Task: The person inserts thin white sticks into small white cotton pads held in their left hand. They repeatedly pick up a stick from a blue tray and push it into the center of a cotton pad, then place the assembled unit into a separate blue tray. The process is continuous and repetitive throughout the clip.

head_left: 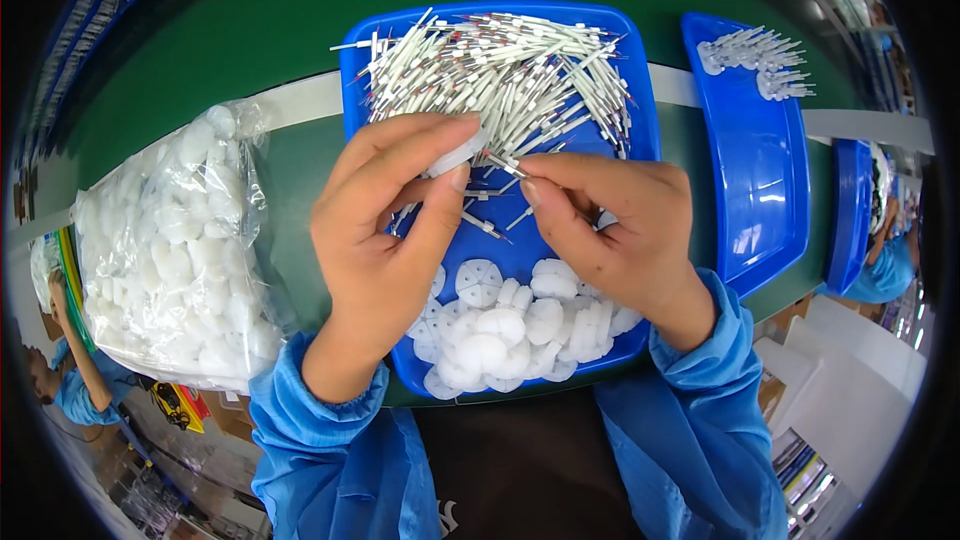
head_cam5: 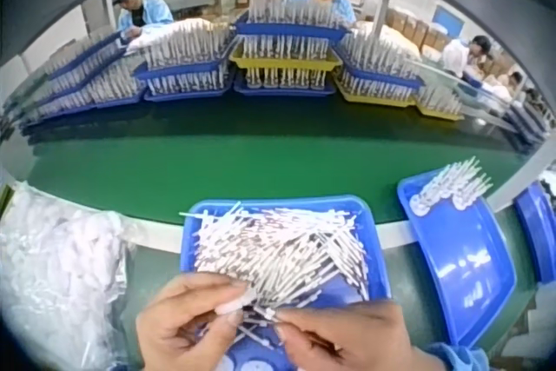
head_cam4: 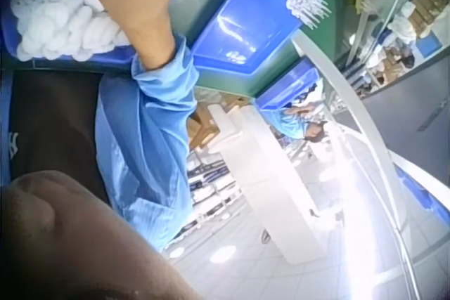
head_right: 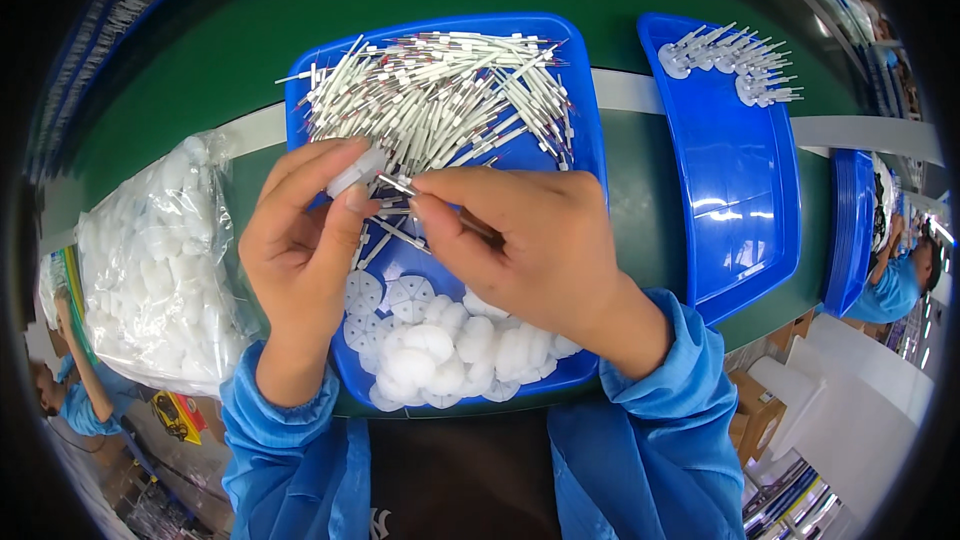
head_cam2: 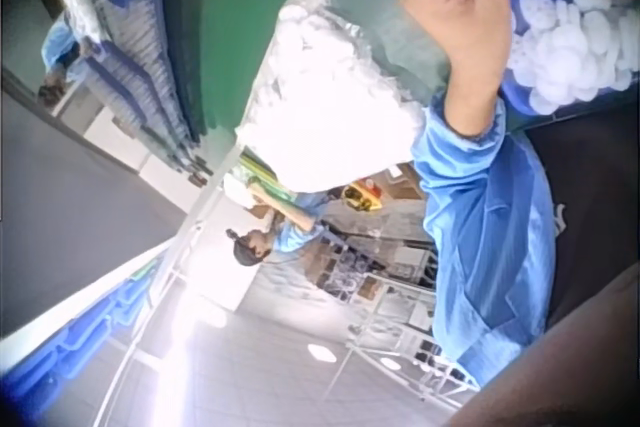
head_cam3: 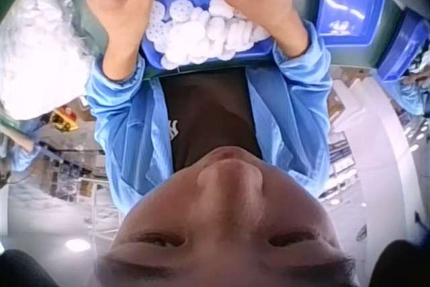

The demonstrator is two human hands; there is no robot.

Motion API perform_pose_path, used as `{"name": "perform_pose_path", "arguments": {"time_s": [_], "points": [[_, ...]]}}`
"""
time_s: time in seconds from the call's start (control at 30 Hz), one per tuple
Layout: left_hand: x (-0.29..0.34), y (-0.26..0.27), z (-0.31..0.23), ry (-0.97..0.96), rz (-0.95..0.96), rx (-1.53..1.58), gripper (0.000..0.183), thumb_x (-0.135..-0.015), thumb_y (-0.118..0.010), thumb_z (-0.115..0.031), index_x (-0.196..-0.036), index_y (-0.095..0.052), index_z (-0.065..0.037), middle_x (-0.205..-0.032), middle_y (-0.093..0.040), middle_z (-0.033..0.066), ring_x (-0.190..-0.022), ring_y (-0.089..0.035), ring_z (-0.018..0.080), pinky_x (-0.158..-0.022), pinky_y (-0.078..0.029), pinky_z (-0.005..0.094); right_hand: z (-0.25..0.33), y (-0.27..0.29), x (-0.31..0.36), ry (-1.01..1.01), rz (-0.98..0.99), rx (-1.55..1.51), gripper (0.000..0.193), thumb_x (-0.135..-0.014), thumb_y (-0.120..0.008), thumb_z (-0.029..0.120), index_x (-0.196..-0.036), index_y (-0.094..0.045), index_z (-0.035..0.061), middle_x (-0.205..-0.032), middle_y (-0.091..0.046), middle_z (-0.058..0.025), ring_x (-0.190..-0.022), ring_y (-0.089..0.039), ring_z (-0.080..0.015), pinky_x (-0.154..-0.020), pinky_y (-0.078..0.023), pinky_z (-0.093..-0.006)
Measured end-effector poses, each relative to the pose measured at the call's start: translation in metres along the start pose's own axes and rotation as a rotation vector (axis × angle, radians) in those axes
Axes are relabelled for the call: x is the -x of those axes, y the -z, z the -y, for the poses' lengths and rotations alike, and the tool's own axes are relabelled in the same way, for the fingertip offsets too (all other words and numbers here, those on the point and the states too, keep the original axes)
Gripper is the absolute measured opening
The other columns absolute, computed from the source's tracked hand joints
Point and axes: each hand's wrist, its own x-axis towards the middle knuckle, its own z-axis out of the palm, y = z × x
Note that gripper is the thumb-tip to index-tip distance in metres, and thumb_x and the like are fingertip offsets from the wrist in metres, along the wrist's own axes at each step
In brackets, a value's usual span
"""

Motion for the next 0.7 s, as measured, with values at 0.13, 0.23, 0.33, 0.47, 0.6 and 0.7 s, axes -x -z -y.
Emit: {"name": "perform_pose_path", "arguments": {"time_s": [0.13, 0.23, 0.33, 0.47, 0.6, 0.7], "points": [[0.001, -0.001, 0.002, 0.007, -0.018, 0.016, 0.034, -0.105, -0.067, 0.006, -0.139, -0.07, 0.006, -0.139, -0.071, 0.0194, -0.118, -0.071, 0.0205, -0.092, -0.062, 0.0301, -0.001, -0.002, -0.001, 0.048, -0.041, 0.038, 0.019, -0.087, -0.087, 0.005, -0.105, -0.082, 0.0046, -0.076, -0.076, -0.0078, -0.058, -0.072, -0.0184, -0.051, -0.054, -0.0298], [0.004, -0.002, 0.001, 0.048, -0.051, 0.032, 0.036, -0.103, -0.069, 0.006, -0.139, -0.072, 0.004, -0.133, -0.076, 0.0187, -0.114, -0.074, 0.0195, -0.091, -0.063, 0.0292, -0.002, -0.001, -0.001, 0.104, -0.06, 0.099, 0.019, -0.087, -0.087, 0.005, -0.105, -0.081, 0.0049, -0.076, -0.076, -0.0079, -0.058, -0.071, -0.0186, -0.051, -0.054, -0.0303], [0.004, -0.009, -0.001, 0.078, -0.101, 0.05, 0.036, -0.099, -0.073, 0.008, -0.134, -0.077, 0.0, -0.124, -0.08, 0.0157, -0.106, -0.077, 0.0174, -0.089, -0.065, 0.0291, 0.001, -0.003, 0.0, 0.088, -0.046, 0.111, 0.019, -0.087, -0.088, 0.006, -0.104, -0.081, 0.0053, -0.077, -0.077, -0.0078, -0.058, -0.072, -0.0186, -0.051, -0.054, -0.0305], [0.005, -0.009, -0.001, 0.054, -0.094, -0.007, 0.037, -0.096, -0.075, 0.01, -0.131, -0.079, 0.0, -0.122, -0.081, 0.0158, -0.102, -0.078, 0.017, -0.087, -0.065, 0.0289, 0.0, -0.002, -0.001, 0.016, -0.006, 0.105, 0.018, -0.087, -0.09, 0.008, -0.102, -0.081, 0.0061, -0.077, -0.076, -0.0077, -0.058, -0.072, -0.019, -0.052, -0.054, -0.0297], [0.004, -0.006, -0.006, -0.021, -0.014, -0.188, 0.042, -0.091, -0.077, 0.012, -0.131, -0.079, 0.0, -0.118, -0.082, 0.0169, -0.095, -0.08, 0.0197, -0.082, -0.063, 0.0294, -0.005, -0.006, -0.001, 0.047, -0.071, 0.065, 0.017, -0.086, -0.091, 0.011, -0.098, -0.079, 0.0065, -0.077, -0.076, -0.0074, -0.057, -0.07, -0.0196, -0.051, -0.053, -0.0299], [0.007, -0.009, -0.01, -0.07, -0.037, -0.263, 0.044, -0.088, -0.078, 0.012, -0.131, -0.079, 0.0, -0.113, -0.083, 0.0172, -0.088, -0.08, 0.0218, -0.078, -0.062, 0.03, -0.004, -0.005, -0.004, 0.207, -0.105, 0.239, 0.018, -0.084, -0.09, 0.011, -0.097, -0.078, 0.0053, -0.078, -0.075, -0.0053, -0.058, -0.07, -0.0192, -0.05, -0.051, -0.031]]}}
